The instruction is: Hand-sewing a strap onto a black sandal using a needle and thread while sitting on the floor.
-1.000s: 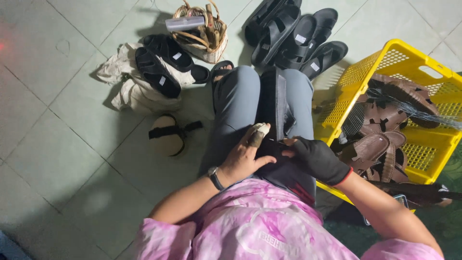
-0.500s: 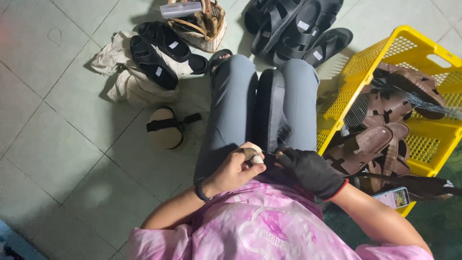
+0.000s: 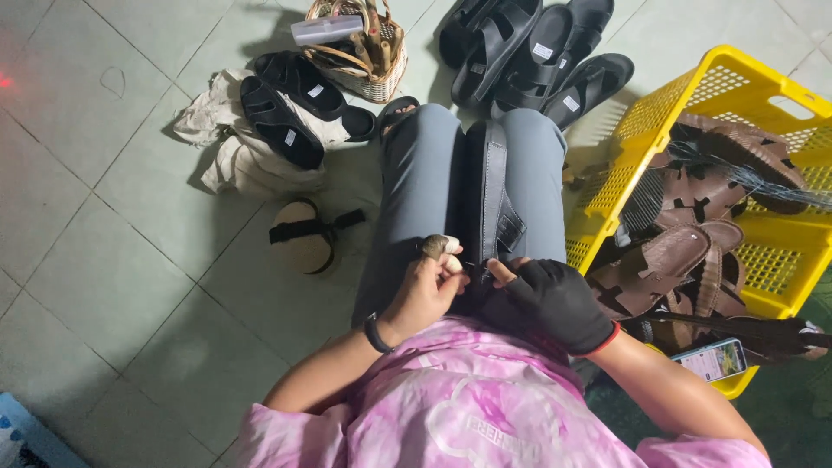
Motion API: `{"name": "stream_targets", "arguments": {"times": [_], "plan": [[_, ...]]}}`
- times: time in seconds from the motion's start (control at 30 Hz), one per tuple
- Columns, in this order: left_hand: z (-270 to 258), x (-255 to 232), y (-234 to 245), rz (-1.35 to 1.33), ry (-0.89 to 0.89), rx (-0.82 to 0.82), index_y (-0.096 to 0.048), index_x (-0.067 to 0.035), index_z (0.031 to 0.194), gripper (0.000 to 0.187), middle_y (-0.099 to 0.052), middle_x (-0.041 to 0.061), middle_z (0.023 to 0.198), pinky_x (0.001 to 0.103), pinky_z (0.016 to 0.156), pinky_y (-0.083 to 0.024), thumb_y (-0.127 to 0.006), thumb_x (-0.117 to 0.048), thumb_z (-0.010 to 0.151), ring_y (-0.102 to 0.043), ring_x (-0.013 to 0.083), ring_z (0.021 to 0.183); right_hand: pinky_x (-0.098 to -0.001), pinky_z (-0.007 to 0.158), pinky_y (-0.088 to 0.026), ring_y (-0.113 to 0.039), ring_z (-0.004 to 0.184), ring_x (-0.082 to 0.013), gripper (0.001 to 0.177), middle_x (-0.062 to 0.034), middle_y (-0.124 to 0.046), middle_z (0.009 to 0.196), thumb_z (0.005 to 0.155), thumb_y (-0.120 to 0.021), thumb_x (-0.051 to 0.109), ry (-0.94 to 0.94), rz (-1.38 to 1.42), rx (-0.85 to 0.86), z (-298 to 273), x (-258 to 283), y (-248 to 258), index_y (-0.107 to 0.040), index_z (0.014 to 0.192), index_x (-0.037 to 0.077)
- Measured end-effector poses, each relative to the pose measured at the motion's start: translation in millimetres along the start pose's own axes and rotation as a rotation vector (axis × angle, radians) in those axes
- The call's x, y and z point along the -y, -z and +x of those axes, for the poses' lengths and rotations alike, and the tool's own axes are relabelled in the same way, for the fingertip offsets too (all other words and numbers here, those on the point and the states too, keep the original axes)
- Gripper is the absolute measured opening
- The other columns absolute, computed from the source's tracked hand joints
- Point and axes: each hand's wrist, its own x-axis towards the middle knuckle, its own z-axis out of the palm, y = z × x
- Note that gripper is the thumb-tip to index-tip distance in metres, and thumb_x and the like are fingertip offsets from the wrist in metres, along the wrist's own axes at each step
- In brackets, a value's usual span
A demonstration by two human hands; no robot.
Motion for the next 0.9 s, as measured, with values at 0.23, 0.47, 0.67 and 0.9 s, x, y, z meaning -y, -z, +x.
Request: {"name": "stream_targets", "arguments": {"times": [0.23, 0.47, 0.67, 0.9], "plan": [[-8, -14, 12, -0.044, 0.026, 0.072, -0.049, 0.005, 0.122, 0.043, -0.071, 0.015, 0.080, 0.026, 0.055, -0.057, -0.068, 0.000, 0.084, -0.069, 0.0173, 0.061, -0.0374, 0.051, -0.050, -0.064, 0.059, -0.0264, 0.026, -0.0094, -0.060, 0.081, 0.091, -0.051, 0.027, 0.006, 0.173, 0.057, 7, -3, 32, -0.065, 0.107, 0.011], [3, -31, -14, 0.489, -0.429, -0.174, -0.062, -0.006, 0.089, 0.032, -0.061, 0.009, 0.084, 0.031, 0.066, -0.055, -0.079, -0.031, 0.077, -0.065, 0.0260, 0.078, -0.0408, 0.055, -0.054, -0.068, 0.067, -0.0278, 0.029, -0.0101, -0.065, 0.084, 0.080, -0.060, 0.028, -0.036, 0.098, 0.219, 10, -7, 65, -0.065, 0.106, 0.017], [-2, -8, -12, 0.626, -0.715, -0.184, -0.057, -0.008, 0.067, 0.021, -0.048, 0.003, 0.067, 0.027, 0.051, -0.047, -0.069, -0.013, 0.084, -0.053, 0.0207, 0.058, -0.0385, 0.055, -0.055, -0.067, 0.069, -0.0250, 0.032, -0.0080, -0.063, 0.089, 0.078, -0.062, 0.025, 0.146, 0.211, 0.163, -5, -19, 49, -0.064, 0.108, 0.016], [-7, 6, 1, 0.681, -0.976, -0.041, -0.061, -0.010, 0.076, 0.012, -0.049, 0.011, 0.082, 0.033, 0.050, -0.042, -0.060, -0.008, 0.088, -0.052, 0.0253, 0.064, -0.0356, 0.052, -0.051, -0.062, 0.061, -0.0247, 0.025, -0.0056, -0.058, 0.079, 0.093, -0.050, 0.030, 0.097, 0.103, -0.004, -8, -18, 14, -0.064, 0.105, 0.013]]}}
